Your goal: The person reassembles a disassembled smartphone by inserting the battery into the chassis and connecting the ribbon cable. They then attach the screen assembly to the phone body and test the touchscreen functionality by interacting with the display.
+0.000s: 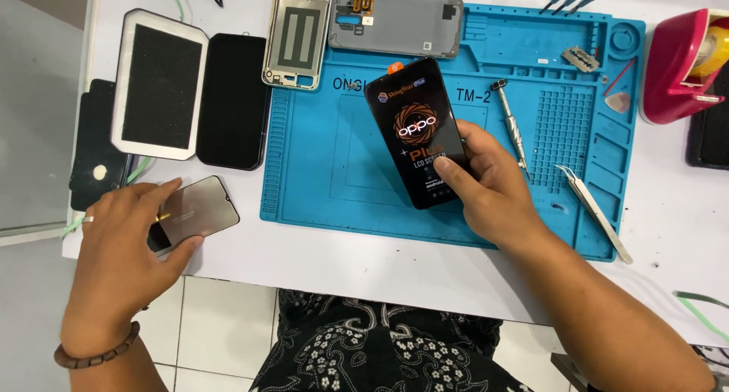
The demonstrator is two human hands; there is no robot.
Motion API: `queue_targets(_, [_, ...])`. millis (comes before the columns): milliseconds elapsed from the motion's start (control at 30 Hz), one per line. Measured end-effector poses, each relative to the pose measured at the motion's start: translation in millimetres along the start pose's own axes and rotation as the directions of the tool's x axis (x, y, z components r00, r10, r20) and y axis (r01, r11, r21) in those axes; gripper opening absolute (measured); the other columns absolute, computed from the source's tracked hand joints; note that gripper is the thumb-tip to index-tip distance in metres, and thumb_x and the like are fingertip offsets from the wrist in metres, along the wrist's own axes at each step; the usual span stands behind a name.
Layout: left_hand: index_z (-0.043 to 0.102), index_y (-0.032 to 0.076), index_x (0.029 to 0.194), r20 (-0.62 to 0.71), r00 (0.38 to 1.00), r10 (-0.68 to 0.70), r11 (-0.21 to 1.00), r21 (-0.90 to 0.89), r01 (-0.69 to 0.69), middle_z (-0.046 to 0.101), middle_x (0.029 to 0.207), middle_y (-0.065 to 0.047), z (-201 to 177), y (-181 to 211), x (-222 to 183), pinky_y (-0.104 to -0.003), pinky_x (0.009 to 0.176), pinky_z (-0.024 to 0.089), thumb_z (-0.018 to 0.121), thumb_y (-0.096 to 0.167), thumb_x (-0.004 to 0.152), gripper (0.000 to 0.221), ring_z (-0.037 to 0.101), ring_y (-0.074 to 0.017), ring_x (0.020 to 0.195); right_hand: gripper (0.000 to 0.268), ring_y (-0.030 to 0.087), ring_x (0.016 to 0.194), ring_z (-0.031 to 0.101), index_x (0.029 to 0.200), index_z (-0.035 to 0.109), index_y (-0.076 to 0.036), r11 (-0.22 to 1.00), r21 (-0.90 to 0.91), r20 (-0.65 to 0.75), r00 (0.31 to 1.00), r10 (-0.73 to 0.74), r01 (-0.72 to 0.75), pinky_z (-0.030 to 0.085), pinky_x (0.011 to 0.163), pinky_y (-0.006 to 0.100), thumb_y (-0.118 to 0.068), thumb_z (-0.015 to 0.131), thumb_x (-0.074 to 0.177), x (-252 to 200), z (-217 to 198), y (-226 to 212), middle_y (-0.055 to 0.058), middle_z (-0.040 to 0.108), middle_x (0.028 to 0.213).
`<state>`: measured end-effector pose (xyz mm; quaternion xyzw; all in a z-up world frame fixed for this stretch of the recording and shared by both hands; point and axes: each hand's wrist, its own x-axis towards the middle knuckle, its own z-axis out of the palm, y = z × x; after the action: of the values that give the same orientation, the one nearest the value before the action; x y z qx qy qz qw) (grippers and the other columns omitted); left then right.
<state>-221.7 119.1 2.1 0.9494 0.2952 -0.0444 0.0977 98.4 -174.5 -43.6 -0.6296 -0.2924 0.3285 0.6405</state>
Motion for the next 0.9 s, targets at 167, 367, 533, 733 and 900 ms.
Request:
queue_targets(167, [0.059, 0.011, 0.146, -0.058, 0.998, 0.032, 0.999, 0.008, -0.032, 0.061, 0.133, -0.008, 5, 0, -2, -0.059, 0.108, 0.041, 0.076, 0.031, 0.077, 0.074, 0.056, -0.0356, 0.126, 0.043, 0.022, 0.118, 0.064, 0.139, 0.052, -0.002, 0.992, 0.122, -0.009, 1.0, 0.022, -0.021, 0.054, 0.105, 0.034, -0.013, 0.06, 0.099, 2, -3, -1, 0.012, 0.065, 0.129])
queue_targets(367, [0.056, 0.011, 0.15, -0.039, 0.999, -0.016, 0.999, 0.038, 0.017, 0.062, 0.138, -0.011, 7, -1, -5, -0.059, 0.105, 0.041, 0.075, 0.036, 0.077, 0.079, 0.056, -0.0373, 0.124, 0.041, 0.019, 0.115, 0.065, 0.137, 0.053, -0.004, 0.985, 0.16, -0.002, 0.998, 0.058, -0.057, 0.054, 0.102, 0.033, -0.013, 0.062, 0.097, 0, -3, -5, 0.011, 0.066, 0.128])
queue_targets(533, [0.06, 0.004, 0.144, -0.186, 0.97, 0.158, 0.987, 0.019, -0.157, 0.063, 0.14, -0.015, -17, 41, 5, -0.055, 0.101, 0.045, 0.065, 0.043, 0.086, 0.069, 0.057, -0.0384, 0.13, 0.039, 0.018, 0.113, 0.064, 0.135, 0.054, -0.005, 0.978, 0.2, -0.01, 0.998, 0.059, -0.056, 0.053, 0.101, 0.032, -0.009, 0.062, 0.097, 0, -5, -1, 0.01, 0.066, 0.126])
queue_targets(733, [0.056, -0.013, 0.12, -0.66, 0.716, 0.228, 0.651, -0.443, -0.616, 0.066, 0.112, -0.027, -14, 151, 59, -0.045, 0.099, 0.057, 0.056, 0.003, 0.097, 0.028, 0.066, -0.0393, 0.108, 0.04, 0.017, 0.11, 0.064, 0.13, 0.056, -0.006, 0.958, 0.285, -0.012, 0.999, 0.033, -0.028, 0.055, 0.098, 0.032, -0.006, 0.068, 0.092, 0, -3, 1, 0.009, 0.066, 0.123])
queue_targets(900, [0.039, 0.008, 0.147, -0.301, 0.92, 0.25, 0.161, -0.924, -0.346, 0.057, 0.135, -0.015, 6, 224, 104, -0.037, 0.108, 0.052, 0.054, 0.016, 0.106, 0.044, 0.06, -0.0265, 0.126, 0.036, 0.015, 0.108, 0.063, 0.128, 0.054, -0.005, 0.933, 0.354, -0.074, 0.996, -0.042, 0.065, 0.05, 0.097, 0.03, -0.01, 0.067, 0.095, -1, -3, 5, 0.008, 0.067, 0.12])
